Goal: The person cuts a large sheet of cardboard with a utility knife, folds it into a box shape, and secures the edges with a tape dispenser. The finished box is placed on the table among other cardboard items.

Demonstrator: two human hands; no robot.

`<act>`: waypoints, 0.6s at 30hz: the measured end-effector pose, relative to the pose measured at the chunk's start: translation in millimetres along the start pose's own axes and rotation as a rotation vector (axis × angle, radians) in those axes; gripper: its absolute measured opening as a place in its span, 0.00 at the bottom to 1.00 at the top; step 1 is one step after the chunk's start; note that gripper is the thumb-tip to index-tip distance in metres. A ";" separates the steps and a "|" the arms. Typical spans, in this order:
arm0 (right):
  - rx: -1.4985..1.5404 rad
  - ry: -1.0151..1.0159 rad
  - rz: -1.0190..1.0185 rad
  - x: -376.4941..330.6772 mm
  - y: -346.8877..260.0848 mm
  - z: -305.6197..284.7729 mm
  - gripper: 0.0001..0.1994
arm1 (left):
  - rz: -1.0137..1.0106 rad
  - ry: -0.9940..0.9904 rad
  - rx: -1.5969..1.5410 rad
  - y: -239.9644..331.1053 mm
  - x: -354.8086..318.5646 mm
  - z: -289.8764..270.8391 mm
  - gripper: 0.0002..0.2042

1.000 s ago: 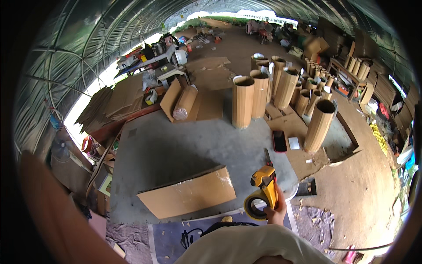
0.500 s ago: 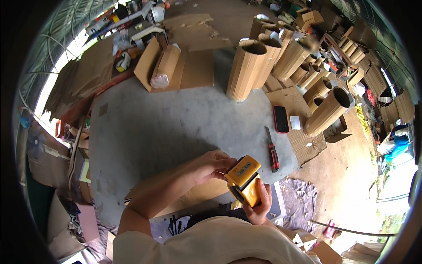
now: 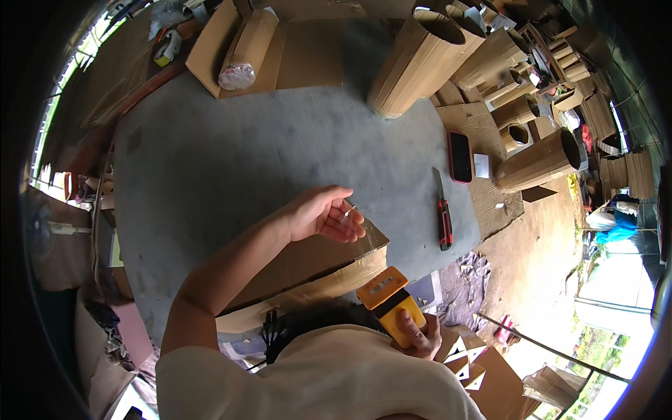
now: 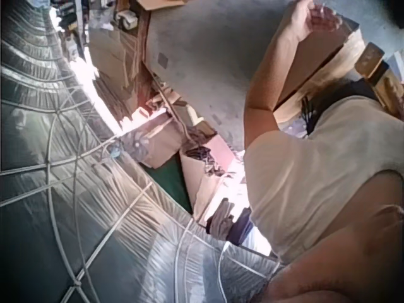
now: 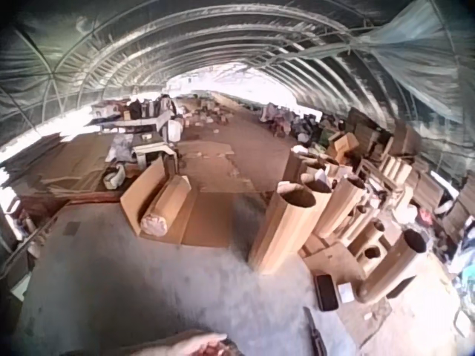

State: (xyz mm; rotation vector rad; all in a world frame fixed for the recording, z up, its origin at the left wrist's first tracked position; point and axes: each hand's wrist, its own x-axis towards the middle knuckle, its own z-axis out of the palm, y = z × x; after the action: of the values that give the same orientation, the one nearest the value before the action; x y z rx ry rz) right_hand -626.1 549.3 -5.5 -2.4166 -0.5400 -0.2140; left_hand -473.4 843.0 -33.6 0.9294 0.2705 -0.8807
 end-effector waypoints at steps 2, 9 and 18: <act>-0.038 0.009 0.035 4.0 -6.6 7.5 0.35 | 0.052 0.099 0.127 -3.3 5.8 6.5 0.12; -0.216 -0.029 -0.055 12.2 -14.0 13.2 0.34 | 0.331 0.325 0.551 -23.7 16.7 -1.4 0.04; -0.254 -0.192 0.044 15.9 -19.7 20.8 0.35 | 0.663 0.470 1.071 -84.2 46.8 -25.7 0.11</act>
State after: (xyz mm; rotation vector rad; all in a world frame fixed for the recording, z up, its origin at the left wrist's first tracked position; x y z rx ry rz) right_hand -619.9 581.4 -6.2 -2.7112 -0.5735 -0.0320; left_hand -503.6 813.5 -123.9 2.0750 -0.1563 -0.1086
